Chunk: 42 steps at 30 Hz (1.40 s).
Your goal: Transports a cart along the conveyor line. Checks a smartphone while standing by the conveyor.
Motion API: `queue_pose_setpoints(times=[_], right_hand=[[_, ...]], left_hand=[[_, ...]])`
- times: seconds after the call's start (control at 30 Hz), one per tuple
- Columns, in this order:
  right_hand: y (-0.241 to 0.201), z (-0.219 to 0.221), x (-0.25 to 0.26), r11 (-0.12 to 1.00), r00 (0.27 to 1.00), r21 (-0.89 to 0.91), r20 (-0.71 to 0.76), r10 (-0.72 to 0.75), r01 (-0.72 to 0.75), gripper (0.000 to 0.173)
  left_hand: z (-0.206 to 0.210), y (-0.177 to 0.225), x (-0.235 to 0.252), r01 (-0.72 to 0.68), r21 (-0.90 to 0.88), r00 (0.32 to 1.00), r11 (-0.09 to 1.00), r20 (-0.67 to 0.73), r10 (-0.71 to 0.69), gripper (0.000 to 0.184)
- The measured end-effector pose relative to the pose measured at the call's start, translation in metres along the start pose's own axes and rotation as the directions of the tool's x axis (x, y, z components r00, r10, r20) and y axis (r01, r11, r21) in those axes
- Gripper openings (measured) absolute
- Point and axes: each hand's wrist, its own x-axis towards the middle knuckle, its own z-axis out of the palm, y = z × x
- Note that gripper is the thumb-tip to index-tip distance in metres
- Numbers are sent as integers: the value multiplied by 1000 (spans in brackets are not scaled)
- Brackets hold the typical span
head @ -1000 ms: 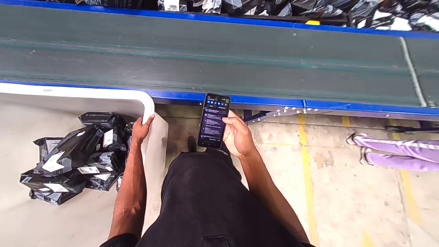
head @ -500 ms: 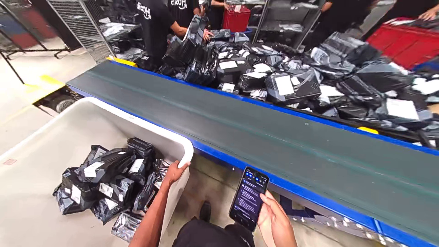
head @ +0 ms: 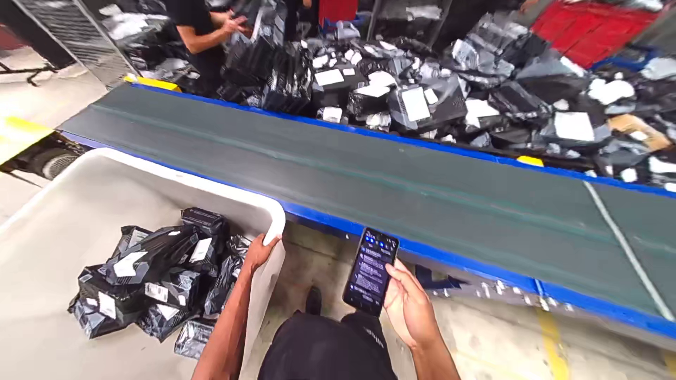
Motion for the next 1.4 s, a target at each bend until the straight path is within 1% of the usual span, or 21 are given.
queue_pose_setpoints(times=[0.13, 0.4, 1.4], right_hand=[[-2, -1, -5, 999, 999, -48, 28, -24, 26, 44], [0, -6, -1, 1000, 999, 17, 49, -1, 0, 41], [-3, -5, -1, 999, 997, 44, 71, -1, -2, 37]], left_hand=[[5, 4, -10, -5, 39, 1000, 999, 15, 4, 80], [7, -3, 2, -15, -3, 1000, 1000, -3, 15, 81], [9, -4, 4, -17, -9, 1000, 1000, -7, 17, 79]])
